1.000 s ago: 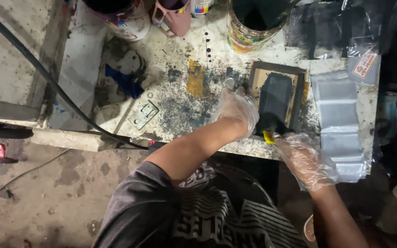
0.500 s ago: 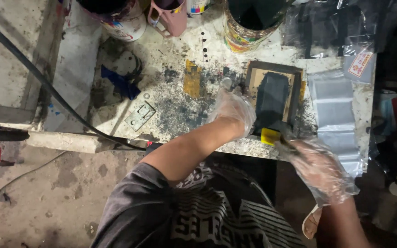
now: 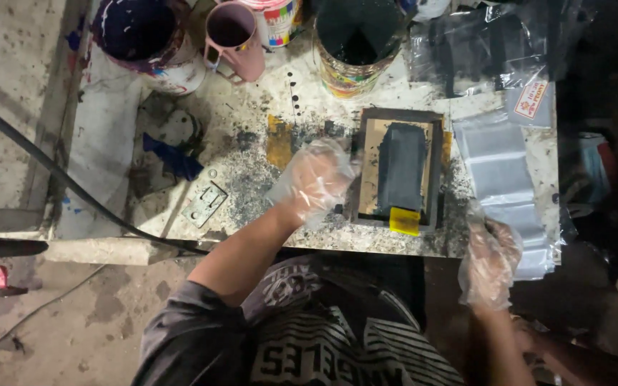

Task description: Manual screen printing of logos or designs onto plastic bags using ink and a small screen frame.

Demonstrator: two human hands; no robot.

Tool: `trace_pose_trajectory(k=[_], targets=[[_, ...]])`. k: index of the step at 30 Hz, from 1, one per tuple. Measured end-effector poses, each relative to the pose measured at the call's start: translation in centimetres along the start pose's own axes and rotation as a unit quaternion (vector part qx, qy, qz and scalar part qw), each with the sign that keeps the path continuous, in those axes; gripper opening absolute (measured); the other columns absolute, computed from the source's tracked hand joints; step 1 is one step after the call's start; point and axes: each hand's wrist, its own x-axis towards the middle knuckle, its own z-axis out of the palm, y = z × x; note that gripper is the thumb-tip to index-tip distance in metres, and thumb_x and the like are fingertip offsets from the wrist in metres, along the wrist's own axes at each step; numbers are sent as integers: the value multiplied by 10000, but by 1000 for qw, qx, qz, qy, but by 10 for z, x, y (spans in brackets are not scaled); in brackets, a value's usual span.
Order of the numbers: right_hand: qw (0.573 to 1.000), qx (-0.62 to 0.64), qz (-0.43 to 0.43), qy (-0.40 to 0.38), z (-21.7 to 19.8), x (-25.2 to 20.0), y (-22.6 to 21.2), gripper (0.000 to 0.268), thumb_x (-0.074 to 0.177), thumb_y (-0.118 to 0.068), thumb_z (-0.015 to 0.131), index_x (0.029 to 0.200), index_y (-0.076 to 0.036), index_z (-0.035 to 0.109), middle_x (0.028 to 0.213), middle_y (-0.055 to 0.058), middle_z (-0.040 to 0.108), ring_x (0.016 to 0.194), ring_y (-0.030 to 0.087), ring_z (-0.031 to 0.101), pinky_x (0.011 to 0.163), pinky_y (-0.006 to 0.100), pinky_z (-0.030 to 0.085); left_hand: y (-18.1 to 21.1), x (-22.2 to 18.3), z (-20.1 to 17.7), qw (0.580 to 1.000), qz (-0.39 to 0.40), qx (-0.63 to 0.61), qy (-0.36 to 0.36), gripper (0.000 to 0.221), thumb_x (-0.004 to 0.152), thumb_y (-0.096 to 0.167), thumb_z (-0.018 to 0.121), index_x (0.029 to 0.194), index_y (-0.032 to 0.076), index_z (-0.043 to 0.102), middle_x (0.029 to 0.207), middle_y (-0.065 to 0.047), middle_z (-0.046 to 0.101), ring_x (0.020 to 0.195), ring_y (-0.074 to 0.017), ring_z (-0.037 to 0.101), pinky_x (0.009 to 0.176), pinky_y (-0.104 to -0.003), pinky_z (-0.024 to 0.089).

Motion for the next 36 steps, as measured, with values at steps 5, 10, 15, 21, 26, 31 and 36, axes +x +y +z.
trace_pose_trajectory(k=[5,10,15,21,26,31,36], targets=[[971,208,87,87,42,4,-74,201,926,36,698,1092,-75,676,1293,146,696,1179,209,716,953,230,614,-1,-17,-1,946,43,-275,164,160,1034,62,528,1148,69,641,1045,-86,670,963,-212,673,937,-326,598],[923,295,241,54,54,10,-92,194,981,-80,623,1143,9,683,1125,137,730,1017,160,731,996,200,596,13,-32,3,990,60,-89,93,376,1050,270,598,1361,62,571,1208,-119,664,1084,-233,667,941,-348,597],[921,-364,-140,-4,51,-1,-92,133,980,-43,814,1107,-9,787,773,150,655,734,305,706,591,377,546,7,-11,71,646,-278,-686,-190,132,902,-8,597,834,41,699,801,-78,642,806,-172,686,843,-295,576],[750,-516,-414,-4,50,13,-52,221,996,-290,905,1181,-354,803,961,73,741,641,297,667,573,417,538,40,-82,-5,946,168,-21,277,839,934,775,90,1625,302,43,1718,-13,14,1572,-224,19,1242,-550,-79],[802,-543,-249,-5,60,12,-27,467,999,-510,863,809,-127,676,705,60,659,639,259,673,618,369,560,37,-89,7,968,134,-7,210,623,1064,552,348,1495,128,498,1502,-121,542,1369,-284,527,1202,-560,342],[523,-641,-499,257,80,8,-47,524,1085,-609,524,885,-155,690,829,11,677,680,136,681,643,262,611,47,-92,23,957,-97,-265,-60,706,1035,530,563,1610,181,347,1463,-142,582,1139,-217,666,970,-356,575],[632,-536,-543,136,79,20,-49,844,1078,-386,909,1623,-100,331,1447,162,606,750,168,677,620,278,625,59,-109,-13,991,10,-120,60,718,1053,700,404,1523,163,487,1449,-35,638,1397,-180,535,1303,-552,-28]])
